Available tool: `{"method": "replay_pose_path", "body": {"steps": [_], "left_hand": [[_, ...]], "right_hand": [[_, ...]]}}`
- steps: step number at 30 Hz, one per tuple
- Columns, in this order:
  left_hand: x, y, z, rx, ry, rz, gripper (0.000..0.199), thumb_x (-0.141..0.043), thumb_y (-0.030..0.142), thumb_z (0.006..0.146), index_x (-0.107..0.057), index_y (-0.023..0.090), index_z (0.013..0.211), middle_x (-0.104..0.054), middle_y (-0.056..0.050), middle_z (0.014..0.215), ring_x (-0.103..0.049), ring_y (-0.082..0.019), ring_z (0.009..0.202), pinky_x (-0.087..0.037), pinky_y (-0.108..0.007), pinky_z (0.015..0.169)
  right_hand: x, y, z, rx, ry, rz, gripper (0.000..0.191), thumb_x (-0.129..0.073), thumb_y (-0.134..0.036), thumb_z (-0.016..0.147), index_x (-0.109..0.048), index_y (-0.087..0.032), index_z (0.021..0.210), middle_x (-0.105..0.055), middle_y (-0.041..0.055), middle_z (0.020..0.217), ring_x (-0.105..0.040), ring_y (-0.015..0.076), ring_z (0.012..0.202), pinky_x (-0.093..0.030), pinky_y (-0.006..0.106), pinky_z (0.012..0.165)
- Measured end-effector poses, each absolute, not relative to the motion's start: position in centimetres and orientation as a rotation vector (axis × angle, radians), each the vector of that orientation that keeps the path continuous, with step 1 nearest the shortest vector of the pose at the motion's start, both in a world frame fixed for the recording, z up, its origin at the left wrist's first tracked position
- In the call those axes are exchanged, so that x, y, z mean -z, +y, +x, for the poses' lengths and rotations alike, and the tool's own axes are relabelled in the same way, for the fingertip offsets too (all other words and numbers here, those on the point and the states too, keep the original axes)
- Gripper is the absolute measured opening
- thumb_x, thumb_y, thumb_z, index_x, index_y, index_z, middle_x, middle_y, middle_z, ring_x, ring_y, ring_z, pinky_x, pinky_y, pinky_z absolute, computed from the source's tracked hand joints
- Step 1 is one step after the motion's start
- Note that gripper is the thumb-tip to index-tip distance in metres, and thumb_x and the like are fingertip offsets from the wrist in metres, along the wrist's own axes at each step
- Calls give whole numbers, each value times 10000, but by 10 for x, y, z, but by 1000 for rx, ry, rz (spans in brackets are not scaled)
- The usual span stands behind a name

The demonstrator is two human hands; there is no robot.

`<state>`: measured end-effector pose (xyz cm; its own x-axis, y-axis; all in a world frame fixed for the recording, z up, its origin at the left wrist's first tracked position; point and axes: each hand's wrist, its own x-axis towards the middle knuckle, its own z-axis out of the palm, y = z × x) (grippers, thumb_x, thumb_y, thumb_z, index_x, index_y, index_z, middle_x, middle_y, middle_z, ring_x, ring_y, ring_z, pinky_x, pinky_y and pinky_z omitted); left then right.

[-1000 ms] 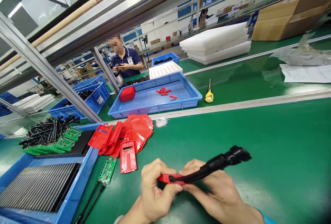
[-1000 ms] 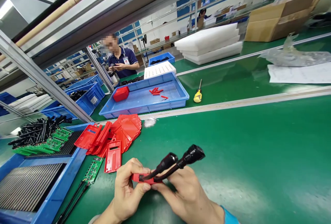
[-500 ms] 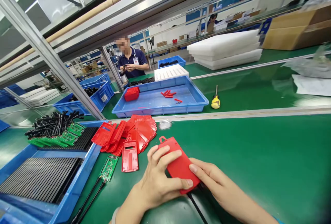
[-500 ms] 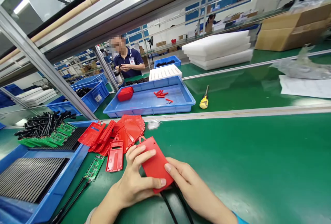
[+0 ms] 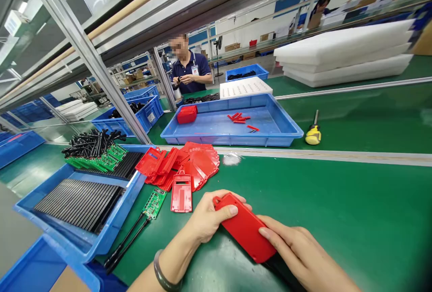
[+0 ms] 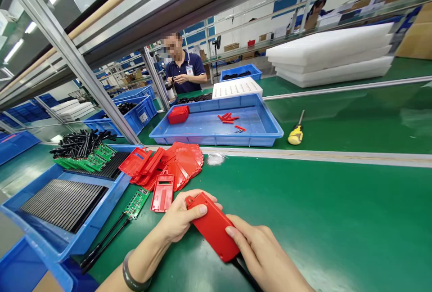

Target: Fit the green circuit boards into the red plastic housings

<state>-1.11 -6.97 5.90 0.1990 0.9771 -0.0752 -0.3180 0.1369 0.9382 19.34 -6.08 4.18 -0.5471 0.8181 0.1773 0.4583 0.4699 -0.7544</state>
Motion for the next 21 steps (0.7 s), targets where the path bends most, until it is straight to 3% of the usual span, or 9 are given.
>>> {"method": "replay_pose_path", "body": {"steps": [3, 6, 8, 10, 12, 16, 18, 21], "left_hand": [[-54, -69, -6, -1210, 909, 938, 355, -761, 369, 729, -681, 105, 952, -721, -133, 911, -661, -219, 812, -494, -309, 771], [-46, -67, -2, -1266, 959, 896, 358, -766, 372, 724, -678, 110, 951, -714, -102, 885, -647, -196, 796, -480, -285, 768], [-41, -67, 2, -1305, 1033, 852, 351, -773, 369, 720, -683, 115, 945, -704, -77, 875, -631, -173, 798, -465, -257, 770], [-37, -66, 6, -1303, 1072, 791, 363, -767, 380, 731, -681, 115, 964, -697, -74, 903, -624, -171, 839, -459, -248, 787], [-36, -66, 8, -1257, 1014, 725, 411, -737, 394, 767, -651, 132, 1071, -684, -97, 1028, -620, -202, 952, -465, -279, 839], [-38, -66, 6, -1174, 876, 666, 592, -703, 371, 811, -471, 220, 1334, -583, -125, 1286, -527, -260, 1203, -442, -380, 968], [-39, -66, 3, -1149, 918, 693, 631, -716, 378, 796, -459, 208, 1347, -580, -148, 1288, -524, -276, 1215, -438, -399, 980], [-37, -67, 1, -1104, 1006, 776, 611, -724, 447, 765, -538, 165, 1274, -619, -172, 1222, -588, -285, 1124, -474, -390, 919]], "right_hand": [[-43, -55, 191, -974, -2259, -1027, 459, -247, -457, 1005, -649, -257, 1099, -716, 16, 878, -679, 222, 819, -547, 286, 634], [-35, -59, 184, -691, -2317, -1037, 471, -256, -426, 1011, -557, -162, 1260, -673, 104, 1085, -652, 249, 948, -562, 357, 789], [-27, -68, 176, -294, -2386, -1024, 577, -451, -465, 951, -441, -61, 1364, -536, 209, 1294, -556, 331, 1118, -515, 456, 906], [-21, -76, 169, 28, -2491, -1026, 753, -671, -412, 836, -376, -4, 1395, -447, 267, 1355, -482, 401, 1167, -488, 514, 923], [-22, -76, 166, 161, -2597, -1102, 772, -712, -328, 816, -348, 3, 1411, -447, 276, 1340, -476, 402, 1148, -487, 506, 909], [-43, -38, 205, 77, -2633, -1606, 592, -539, -311, 941, -326, -72, 1439, -459, 223, 1318, -501, 319, 1093, -476, 402, 884], [-52, -9, 249, 85, -2511, -1823, 500, -465, -285, 971, -360, -88, 1418, -519, 223, 1209, -545, 304, 1007, -482, 388, 824], [-56, 27, 331, 124, -2210, -2208, 449, -427, -260, 967, -426, -5, 1336, -561, 291, 998, -596, 375, 839, -476, 445, 669]]}}
